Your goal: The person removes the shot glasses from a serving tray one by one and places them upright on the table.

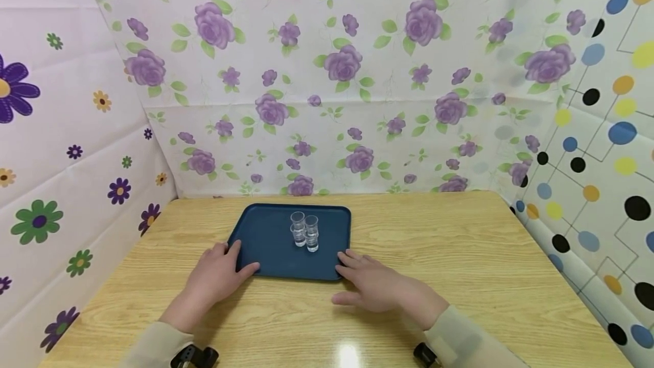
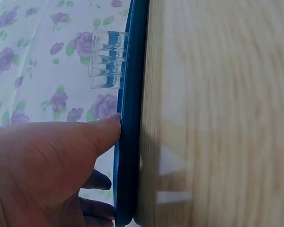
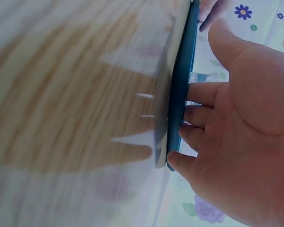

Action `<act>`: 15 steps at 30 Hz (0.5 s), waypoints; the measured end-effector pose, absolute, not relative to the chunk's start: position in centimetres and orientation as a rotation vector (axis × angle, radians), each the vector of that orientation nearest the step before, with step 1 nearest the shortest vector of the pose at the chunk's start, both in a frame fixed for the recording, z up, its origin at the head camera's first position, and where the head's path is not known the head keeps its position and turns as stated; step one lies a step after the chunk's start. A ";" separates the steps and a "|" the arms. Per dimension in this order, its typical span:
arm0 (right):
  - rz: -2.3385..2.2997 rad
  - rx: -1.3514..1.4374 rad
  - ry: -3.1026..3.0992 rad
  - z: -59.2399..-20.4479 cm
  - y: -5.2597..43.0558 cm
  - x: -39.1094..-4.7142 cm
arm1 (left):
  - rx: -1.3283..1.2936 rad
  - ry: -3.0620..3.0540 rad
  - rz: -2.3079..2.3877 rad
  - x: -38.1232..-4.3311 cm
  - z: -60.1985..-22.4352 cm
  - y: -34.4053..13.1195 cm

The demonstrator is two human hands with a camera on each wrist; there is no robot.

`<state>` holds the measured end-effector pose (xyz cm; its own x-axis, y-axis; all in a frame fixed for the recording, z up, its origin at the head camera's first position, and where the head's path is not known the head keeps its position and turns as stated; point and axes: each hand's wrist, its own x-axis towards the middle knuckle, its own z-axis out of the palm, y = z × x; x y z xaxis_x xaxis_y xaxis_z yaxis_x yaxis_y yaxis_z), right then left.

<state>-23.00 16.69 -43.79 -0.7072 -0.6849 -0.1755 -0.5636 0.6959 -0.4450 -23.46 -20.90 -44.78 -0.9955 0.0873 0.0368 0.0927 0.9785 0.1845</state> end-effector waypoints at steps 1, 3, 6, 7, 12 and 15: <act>-0.530 -0.978 2.573 -43.7 16.8 -23.0 | -0.140 -3.095 -0.287 -23.4 -44.8 -20.8; -0.550 -0.964 2.567 -43.7 17.0 -23.1 | -0.144 -3.090 -0.280 -23.4 -44.8 -20.6; -0.570 -0.953 2.558 -43.7 17.3 -23.2 | -0.146 -3.085 -0.281 -23.3 -44.9 -20.4; -0.575 -0.951 2.556 -43.7 17.4 -23.3 | -0.146 -3.083 -0.285 -23.3 -44.9 -20.3; -0.604 -0.976 2.539 -43.9 18.0 -23.5 | -0.151 -3.081 -0.304 -23.2 -44.7 -19.8; -0.631 -0.977 2.533 -43.8 18.4 -23.6 | -0.153 -3.079 -0.310 -23.1 -44.5 -19.4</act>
